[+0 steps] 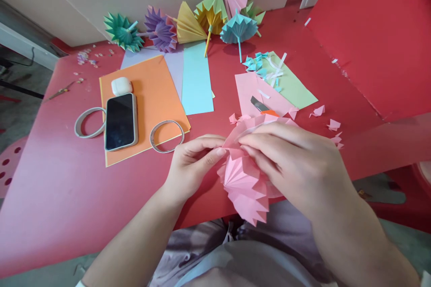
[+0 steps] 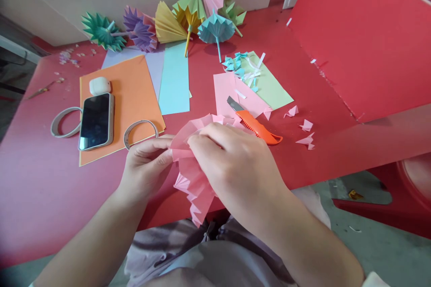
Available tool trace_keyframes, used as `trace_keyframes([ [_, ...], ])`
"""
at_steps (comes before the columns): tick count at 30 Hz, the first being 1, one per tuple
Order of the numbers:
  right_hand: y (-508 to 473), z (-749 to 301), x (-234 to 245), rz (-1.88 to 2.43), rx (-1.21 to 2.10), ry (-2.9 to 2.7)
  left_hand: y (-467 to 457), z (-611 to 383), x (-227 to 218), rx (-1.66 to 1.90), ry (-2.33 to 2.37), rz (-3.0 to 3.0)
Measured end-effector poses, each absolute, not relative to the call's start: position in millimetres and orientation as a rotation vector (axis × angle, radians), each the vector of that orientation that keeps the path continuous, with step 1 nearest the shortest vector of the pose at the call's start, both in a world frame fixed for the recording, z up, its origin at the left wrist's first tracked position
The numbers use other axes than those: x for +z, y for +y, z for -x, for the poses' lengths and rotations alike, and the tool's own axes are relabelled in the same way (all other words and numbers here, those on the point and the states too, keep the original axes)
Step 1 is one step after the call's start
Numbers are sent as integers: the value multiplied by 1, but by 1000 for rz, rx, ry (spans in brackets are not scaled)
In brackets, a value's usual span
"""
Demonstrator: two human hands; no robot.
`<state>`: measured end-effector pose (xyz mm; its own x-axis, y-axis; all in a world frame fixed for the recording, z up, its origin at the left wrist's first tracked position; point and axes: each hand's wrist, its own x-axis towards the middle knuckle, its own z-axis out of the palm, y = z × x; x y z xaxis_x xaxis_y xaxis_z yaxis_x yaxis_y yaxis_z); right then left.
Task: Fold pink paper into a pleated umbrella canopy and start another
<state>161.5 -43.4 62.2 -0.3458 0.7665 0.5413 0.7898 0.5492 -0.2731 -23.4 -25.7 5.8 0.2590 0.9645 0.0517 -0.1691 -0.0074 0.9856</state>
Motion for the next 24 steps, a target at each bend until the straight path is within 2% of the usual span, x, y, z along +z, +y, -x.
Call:
trace_keyframes([
  [6,-43,-158,62,1238,-2,-2146,-28,22,4,1034,844,-1102],
  [24,-47,-158,64,1267,85,-2161,-31,24,6,1127,810,-1135],
])
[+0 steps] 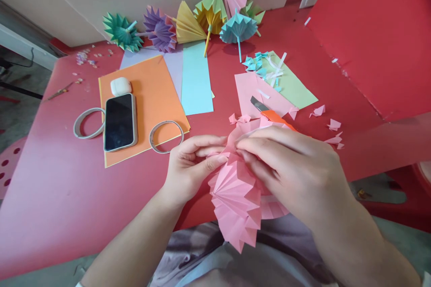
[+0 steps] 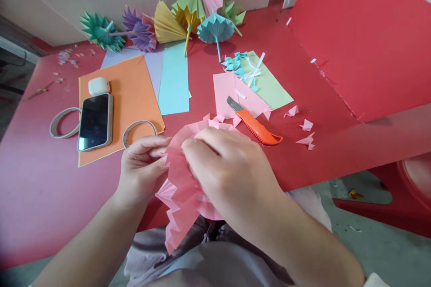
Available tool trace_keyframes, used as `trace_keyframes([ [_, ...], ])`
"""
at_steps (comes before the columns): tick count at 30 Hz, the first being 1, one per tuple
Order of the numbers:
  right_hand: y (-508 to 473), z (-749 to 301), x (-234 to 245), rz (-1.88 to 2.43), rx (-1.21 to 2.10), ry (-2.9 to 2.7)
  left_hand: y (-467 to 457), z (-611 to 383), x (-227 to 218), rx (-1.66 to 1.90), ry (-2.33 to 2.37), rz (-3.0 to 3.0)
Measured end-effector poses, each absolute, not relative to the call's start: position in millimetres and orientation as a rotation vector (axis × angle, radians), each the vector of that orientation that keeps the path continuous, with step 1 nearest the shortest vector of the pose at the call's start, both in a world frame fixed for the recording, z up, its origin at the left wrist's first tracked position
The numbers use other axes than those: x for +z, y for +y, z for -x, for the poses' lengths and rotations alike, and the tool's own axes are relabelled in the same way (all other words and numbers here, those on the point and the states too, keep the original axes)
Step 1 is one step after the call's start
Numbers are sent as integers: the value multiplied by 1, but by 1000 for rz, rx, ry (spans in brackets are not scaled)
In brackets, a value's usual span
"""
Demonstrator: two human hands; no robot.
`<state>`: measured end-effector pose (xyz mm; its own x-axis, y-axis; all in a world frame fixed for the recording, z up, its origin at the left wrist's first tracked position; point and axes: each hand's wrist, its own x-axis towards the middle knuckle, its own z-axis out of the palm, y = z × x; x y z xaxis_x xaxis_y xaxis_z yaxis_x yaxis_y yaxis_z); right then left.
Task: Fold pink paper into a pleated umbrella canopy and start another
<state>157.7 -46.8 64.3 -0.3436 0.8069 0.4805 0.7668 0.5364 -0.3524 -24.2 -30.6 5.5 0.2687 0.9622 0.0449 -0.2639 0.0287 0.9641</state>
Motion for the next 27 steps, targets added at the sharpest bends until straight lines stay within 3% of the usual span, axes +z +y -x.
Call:
trace_keyframes([
  [27,-43,-156,66,1307,38,-2155,-29,21,13,1160,824,-1132],
])
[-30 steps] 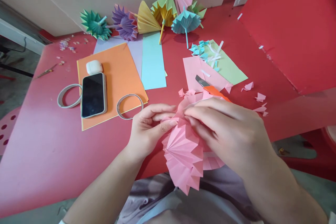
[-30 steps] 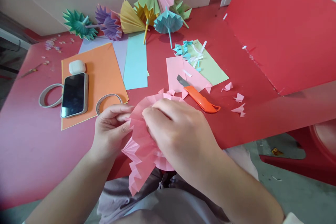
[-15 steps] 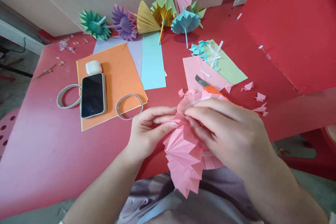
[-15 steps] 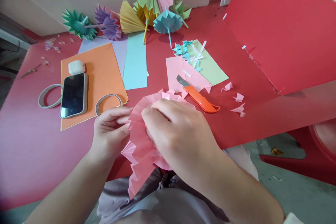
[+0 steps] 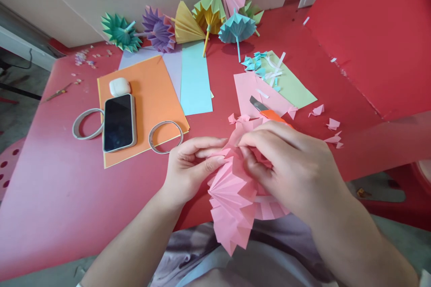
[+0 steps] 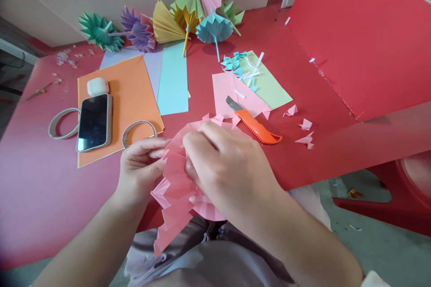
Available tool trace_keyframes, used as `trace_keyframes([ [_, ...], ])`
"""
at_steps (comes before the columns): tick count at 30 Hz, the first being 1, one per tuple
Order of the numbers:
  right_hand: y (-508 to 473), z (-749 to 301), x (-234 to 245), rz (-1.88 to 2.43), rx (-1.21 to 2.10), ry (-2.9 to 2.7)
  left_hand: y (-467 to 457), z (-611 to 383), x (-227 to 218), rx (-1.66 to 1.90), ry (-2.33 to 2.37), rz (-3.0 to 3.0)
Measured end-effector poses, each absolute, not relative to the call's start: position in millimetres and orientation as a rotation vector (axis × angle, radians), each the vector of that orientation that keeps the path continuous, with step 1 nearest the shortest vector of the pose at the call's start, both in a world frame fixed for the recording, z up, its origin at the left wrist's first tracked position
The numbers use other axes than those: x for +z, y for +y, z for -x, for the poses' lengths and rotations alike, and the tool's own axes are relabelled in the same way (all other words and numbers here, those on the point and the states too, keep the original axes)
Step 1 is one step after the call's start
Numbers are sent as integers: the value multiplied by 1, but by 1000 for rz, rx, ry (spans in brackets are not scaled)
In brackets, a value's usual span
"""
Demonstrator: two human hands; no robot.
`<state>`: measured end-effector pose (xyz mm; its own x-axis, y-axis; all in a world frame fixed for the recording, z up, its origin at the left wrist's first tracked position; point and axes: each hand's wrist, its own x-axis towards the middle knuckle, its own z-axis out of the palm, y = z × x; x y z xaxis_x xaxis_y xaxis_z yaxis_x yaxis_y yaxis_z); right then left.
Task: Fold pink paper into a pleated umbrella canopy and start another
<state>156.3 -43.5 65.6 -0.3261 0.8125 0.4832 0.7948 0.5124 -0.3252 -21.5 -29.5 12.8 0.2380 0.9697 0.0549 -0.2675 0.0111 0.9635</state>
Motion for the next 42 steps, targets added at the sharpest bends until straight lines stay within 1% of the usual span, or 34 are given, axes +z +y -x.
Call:
trace_keyframes([
  [10,-43,-165,68,1378,136,-2027,-31,23,8,1194,927,-1083],
  [19,-36,-185,76,1395,388,-1977,-28,24,7,1213,962,-1132],
  [26,-32,-197,82,1508,591,-1732,-27,24,6,1223,917,-1084],
  [29,-28,-205,79,1544,637,-1616,-26,25,4,1201,939,-1064],
  [32,-22,-214,75,1461,656,-1497,-25,25,3,1205,987,-1041],
  [35,-14,-220,70,1394,626,-1303,-25,25,3,1209,1007,-1003],
  [38,-5,-224,60,1449,549,-1155,-24,24,4,1218,1001,-987],
  [40,2,-226,50,1575,534,-1210,-23,24,4,1229,986,-991],
  [42,8,-229,38,1709,608,-1399,-23,24,4,1233,973,-994],
])
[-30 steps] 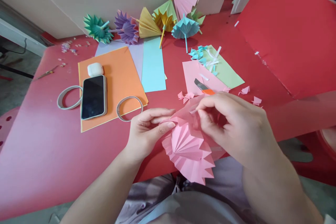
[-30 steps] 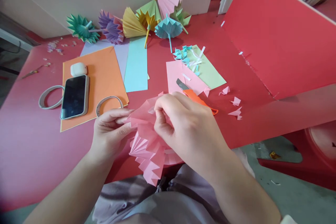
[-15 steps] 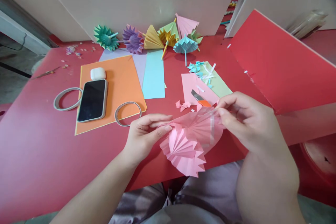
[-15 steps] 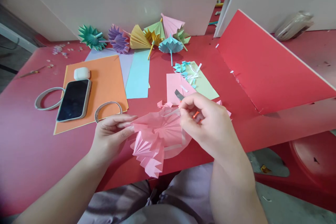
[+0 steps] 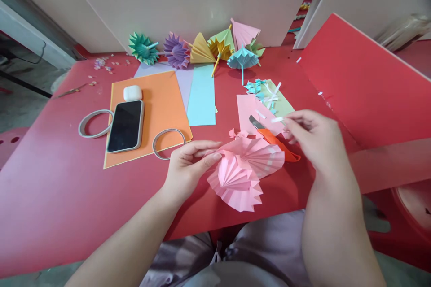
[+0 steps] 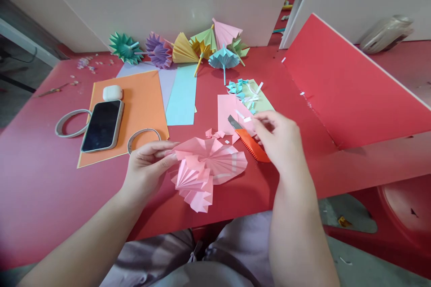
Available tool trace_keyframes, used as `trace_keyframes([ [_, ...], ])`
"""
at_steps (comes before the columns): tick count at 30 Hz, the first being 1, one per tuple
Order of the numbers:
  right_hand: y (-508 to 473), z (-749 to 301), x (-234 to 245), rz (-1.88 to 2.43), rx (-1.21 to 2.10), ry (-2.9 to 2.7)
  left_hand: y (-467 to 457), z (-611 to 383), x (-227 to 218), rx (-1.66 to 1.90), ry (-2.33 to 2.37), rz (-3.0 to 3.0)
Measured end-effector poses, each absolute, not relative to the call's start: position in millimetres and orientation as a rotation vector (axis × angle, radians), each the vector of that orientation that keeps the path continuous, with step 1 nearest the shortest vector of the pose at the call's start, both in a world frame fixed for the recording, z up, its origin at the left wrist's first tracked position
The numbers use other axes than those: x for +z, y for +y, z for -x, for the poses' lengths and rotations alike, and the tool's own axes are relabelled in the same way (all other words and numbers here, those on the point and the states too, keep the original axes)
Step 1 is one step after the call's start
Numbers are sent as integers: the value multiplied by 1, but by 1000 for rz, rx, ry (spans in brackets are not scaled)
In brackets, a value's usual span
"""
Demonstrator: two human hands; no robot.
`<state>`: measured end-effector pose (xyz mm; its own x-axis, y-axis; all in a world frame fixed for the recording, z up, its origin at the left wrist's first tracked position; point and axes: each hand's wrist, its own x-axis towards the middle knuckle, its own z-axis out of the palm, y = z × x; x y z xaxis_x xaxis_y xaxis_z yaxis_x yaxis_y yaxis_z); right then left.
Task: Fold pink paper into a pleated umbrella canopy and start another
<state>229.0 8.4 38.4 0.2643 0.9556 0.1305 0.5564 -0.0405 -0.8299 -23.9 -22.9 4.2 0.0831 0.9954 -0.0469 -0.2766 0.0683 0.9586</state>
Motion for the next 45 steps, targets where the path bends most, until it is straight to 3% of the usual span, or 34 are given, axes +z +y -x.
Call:
trace_keyframes([
  [2,12,-231,31,1812,551,-1597,-23,24,4,1230,995,-997],
  [8,-6,-216,46,1734,-141,-1527,-23,22,5,1264,1070,-1016],
  [12,-14,-206,53,1610,-233,-1596,-23,21,7,1272,1107,-1024],
  [17,-9,-207,48,1622,-150,-1683,-23,20,6,1299,1130,-1053],
  [25,-32,-163,60,1279,218,-1963,-22,18,9,1321,1194,-1092],
  [45,-27,-147,41,1360,243,-1917,-23,18,10,1319,1174,-1153],
])
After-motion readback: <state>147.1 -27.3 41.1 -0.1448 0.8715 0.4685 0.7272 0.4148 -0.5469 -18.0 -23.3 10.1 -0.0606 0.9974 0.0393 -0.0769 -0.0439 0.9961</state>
